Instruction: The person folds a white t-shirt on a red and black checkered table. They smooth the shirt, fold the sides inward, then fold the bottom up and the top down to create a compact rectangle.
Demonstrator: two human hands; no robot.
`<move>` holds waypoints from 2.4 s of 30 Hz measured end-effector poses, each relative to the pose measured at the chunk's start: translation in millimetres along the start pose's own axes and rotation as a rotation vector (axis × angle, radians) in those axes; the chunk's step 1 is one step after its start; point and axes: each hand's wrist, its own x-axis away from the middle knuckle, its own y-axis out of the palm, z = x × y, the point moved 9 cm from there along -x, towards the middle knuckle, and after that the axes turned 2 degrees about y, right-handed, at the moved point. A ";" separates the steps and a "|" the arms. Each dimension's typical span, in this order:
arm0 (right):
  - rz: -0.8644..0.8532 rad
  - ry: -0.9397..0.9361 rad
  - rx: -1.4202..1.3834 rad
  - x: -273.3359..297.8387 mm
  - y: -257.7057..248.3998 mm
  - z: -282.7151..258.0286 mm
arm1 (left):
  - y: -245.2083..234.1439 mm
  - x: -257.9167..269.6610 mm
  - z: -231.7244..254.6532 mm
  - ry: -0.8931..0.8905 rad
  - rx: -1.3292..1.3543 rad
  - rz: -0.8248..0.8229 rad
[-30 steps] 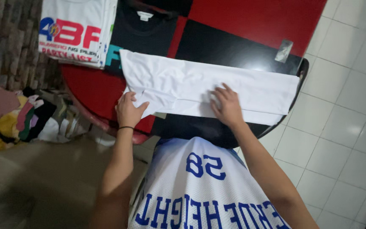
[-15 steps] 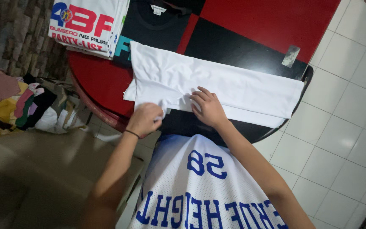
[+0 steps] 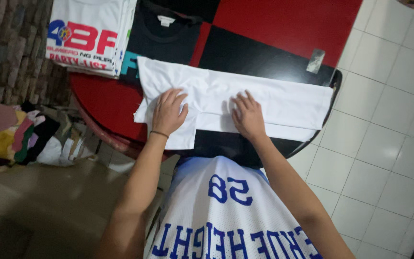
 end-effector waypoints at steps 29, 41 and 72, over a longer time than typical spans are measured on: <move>-0.214 0.375 0.169 -0.7 -3.1 111.0 | 68.3 -45.7 -39.9 -0.163 -0.336 -0.290; 0.108 0.400 0.145 44.4 -65.7 166.0 | 84.1 -64.9 18.2 -0.119 -0.292 -0.374; -0.181 0.242 0.235 -6.1 7.9 110.3 | 141.9 -81.2 82.4 -0.037 -0.254 -0.446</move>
